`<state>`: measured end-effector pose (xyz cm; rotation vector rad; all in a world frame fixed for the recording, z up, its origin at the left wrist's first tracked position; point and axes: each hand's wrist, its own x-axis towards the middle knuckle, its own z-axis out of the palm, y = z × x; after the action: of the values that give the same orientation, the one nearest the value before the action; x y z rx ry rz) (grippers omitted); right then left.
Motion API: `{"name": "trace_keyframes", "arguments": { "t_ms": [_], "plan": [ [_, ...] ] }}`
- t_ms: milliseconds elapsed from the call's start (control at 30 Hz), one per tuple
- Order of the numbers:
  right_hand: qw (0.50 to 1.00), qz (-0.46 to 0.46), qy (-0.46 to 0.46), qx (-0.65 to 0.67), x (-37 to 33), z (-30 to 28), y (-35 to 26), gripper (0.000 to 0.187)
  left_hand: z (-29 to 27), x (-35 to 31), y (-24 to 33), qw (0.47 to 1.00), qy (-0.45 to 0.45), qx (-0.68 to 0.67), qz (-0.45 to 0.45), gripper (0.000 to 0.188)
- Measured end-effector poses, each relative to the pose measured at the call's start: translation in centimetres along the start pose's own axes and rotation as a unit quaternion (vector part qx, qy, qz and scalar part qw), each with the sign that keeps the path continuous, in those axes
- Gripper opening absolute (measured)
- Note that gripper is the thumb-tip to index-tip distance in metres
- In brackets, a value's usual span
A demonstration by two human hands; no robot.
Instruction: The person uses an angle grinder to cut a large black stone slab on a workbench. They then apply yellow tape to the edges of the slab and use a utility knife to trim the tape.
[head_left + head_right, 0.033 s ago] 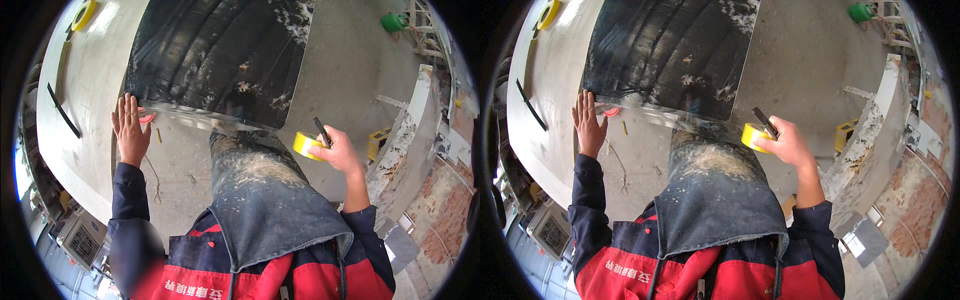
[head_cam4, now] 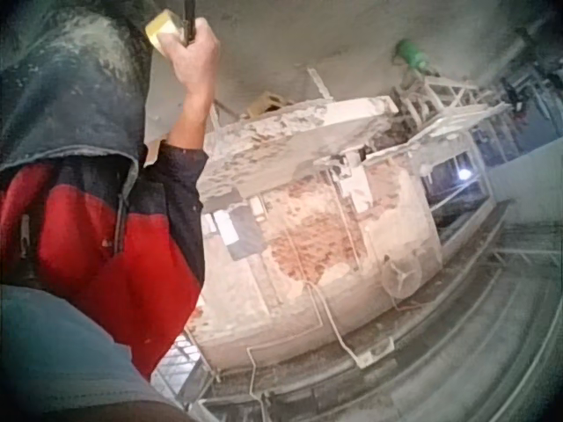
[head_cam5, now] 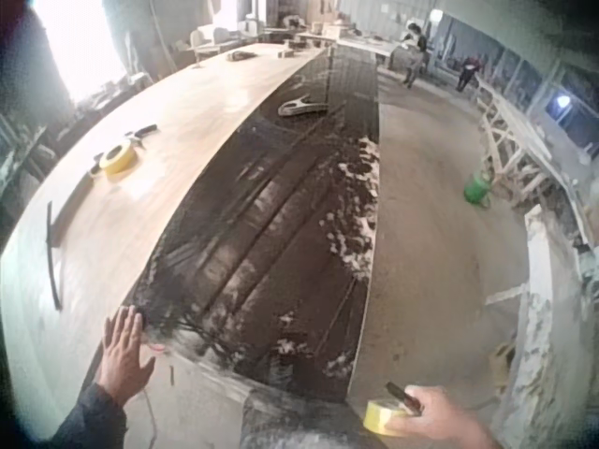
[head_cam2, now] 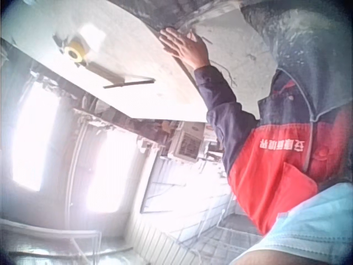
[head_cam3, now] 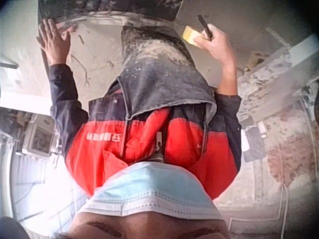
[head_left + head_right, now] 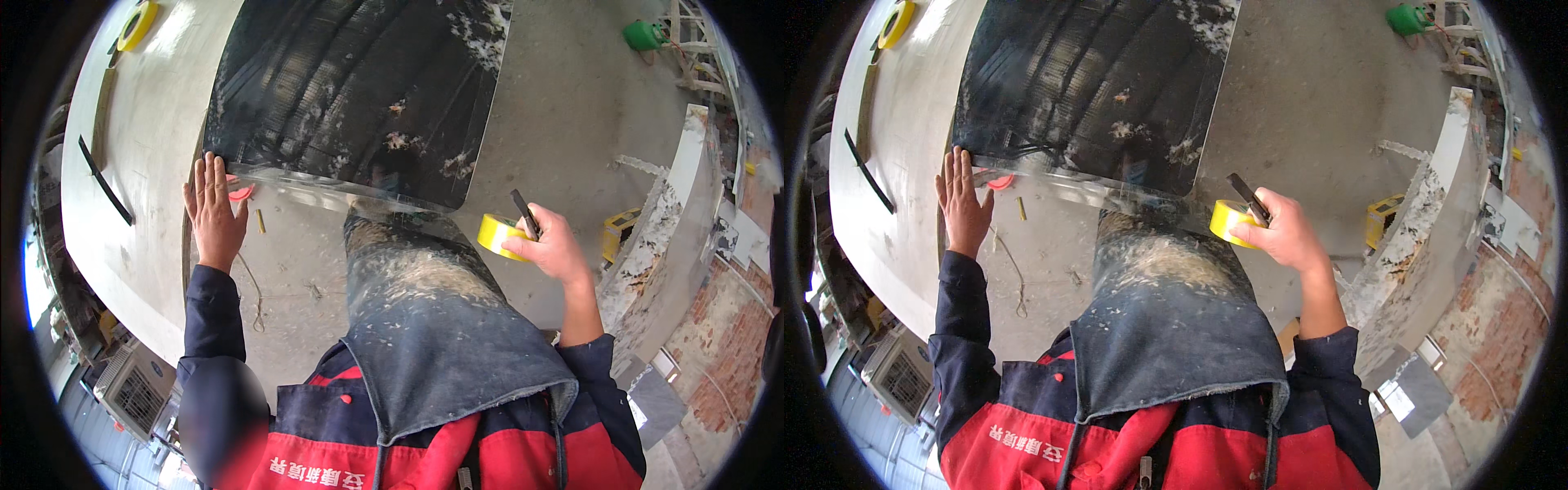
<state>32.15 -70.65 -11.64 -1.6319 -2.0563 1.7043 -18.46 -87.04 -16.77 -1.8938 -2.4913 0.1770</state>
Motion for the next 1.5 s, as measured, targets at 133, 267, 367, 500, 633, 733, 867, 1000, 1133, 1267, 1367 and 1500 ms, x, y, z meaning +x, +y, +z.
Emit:
{"name": "trace_keyframes", "arguments": {
  "t_ms": [133,267,367,500,633,733,867,1000,1133,1267,1367,1500],
  "plan": [
    [1.0,-0.007,-0.002,-0.003,1.0,0.5,0.8,0.046,0.1,-0.2,1.1,1.0,0.002,0.0,0.004,0.093],
    [0.999,-0.032,-0.001,0.006,1.4,0.4,1.1,0.045,-0.1,-0.4,2.4,1.0,-0.006,-0.006,-0.001,0.096],
    [0.999,-0.034,-0.006,0.0,1.5,0.5,1.7,0.044,0.1,-0.6,3.4,1.0,-0.002,-0.016,0.004,0.097],
    [0.999,-0.036,-0.009,-0.001,1.6,0.5,2.0,0.044,-0.1,-1.0,4.7,1.0,-0.005,-0.029,0.007,0.098],
    [1.0,-0.03,-0.008,-0.001,1.8,0.6,1.7,0.044,-0.3,-1.2,7.0,0.999,-0.029,-0.029,0.003,0.096],
    [0.999,-0.034,-0.008,-0.001,1.9,0.5,1.7,0.043,-0.1,-1.5,9.0,0.997,-0.001,-0.064,0.04,0.101],
    [0.999,-0.037,-0.009,0.015,1.8,0.5,1.1,0.043,-0.4,-2.5,12.8,0.994,0.003,-0.09,0.062,0.096],
    [0.999,-0.041,-0.007,0.008,1.7,0.6,1.3,0.042,-0.8,-2.9,16.9,0.99,-0.017,-0.117,0.076,0.093],
    [0.999,-0.048,-0.007,-0.001,1.8,0.6,1.3,0.042,-1.3,-3.7,21.4,0.987,-0.022,-0.119,0.104,0.091],
    [0.998,-0.056,-0.01,-0.012,1.6,0.4,1.3,0.044,-1.6,-4.3,24.8,0.983,-0.031,-0.136,0.122,0.089],
    [0.998,-0.065,-0.011,-0.024,1.8,0.5,1.6,0.044,-1.3,-4.5,26.4,0.983,-0.023,-0.134,0.124,0.086],
    [0.998,-0.064,-0.018,-0.011,2.0,0.7,1.7,0.044,-1.4,-4.9,27.9,0.983,-0.026,-0.134,0.124,0.084]
  ]
}}
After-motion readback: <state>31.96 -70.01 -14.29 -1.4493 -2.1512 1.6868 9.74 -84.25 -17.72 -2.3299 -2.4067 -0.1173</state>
